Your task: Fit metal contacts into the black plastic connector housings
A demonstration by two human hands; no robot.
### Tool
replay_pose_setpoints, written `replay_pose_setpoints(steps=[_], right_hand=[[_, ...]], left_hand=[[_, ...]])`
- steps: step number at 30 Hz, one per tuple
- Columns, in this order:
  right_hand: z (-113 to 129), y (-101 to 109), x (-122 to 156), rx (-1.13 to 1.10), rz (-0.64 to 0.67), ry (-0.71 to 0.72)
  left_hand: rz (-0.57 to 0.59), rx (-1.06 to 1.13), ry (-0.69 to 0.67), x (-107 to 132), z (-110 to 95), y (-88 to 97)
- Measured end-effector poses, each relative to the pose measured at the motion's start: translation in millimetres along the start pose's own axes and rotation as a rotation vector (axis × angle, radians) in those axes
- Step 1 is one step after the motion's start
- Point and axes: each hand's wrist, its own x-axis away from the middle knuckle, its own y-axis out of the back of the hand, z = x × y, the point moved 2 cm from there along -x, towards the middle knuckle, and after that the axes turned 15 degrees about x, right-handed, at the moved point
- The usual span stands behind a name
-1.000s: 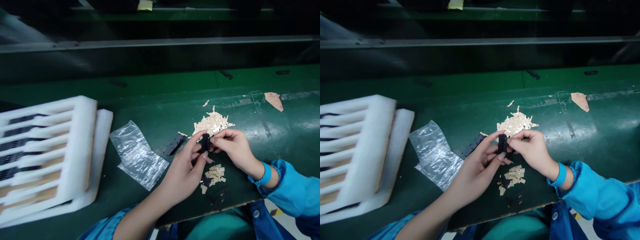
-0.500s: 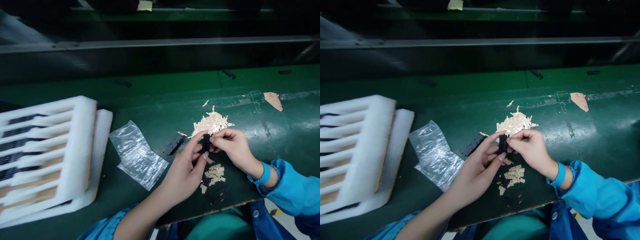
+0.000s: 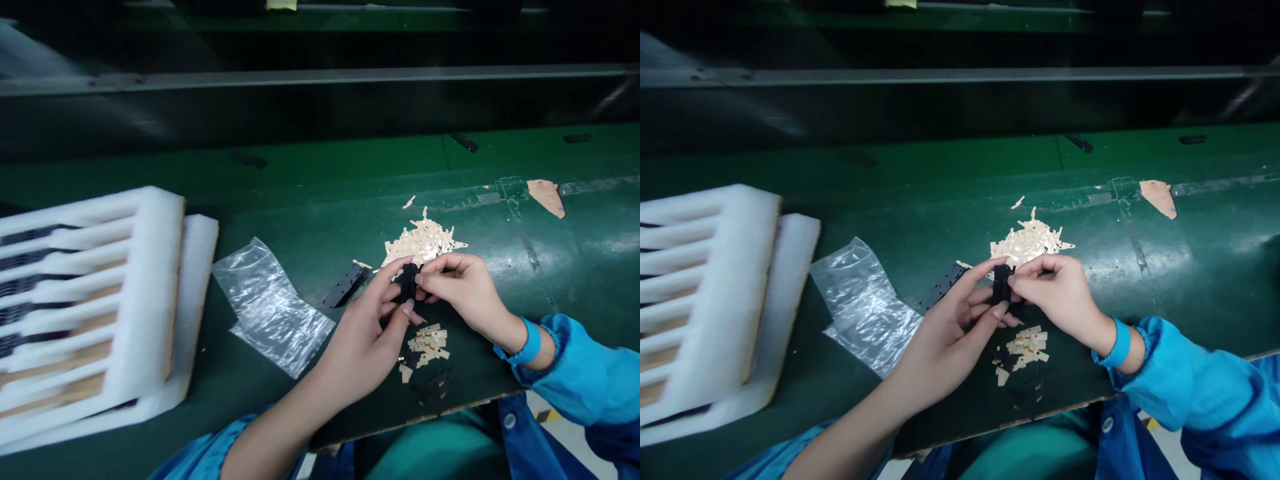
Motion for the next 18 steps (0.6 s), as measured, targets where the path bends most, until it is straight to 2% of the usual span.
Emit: replay_pose_setpoints(steps=[11, 18], right_hand=[[0.7, 0.0, -0.7, 0.005, 0.004, 0.019], [1.5, 0.5, -0.3, -0.008, 0.036, 0.038]], left_hand=[[0.009, 0.0, 0.002, -0.6, 0.0, 0.0], [0.018, 0.081, 0.038, -0.1, -0.8, 0.9]])
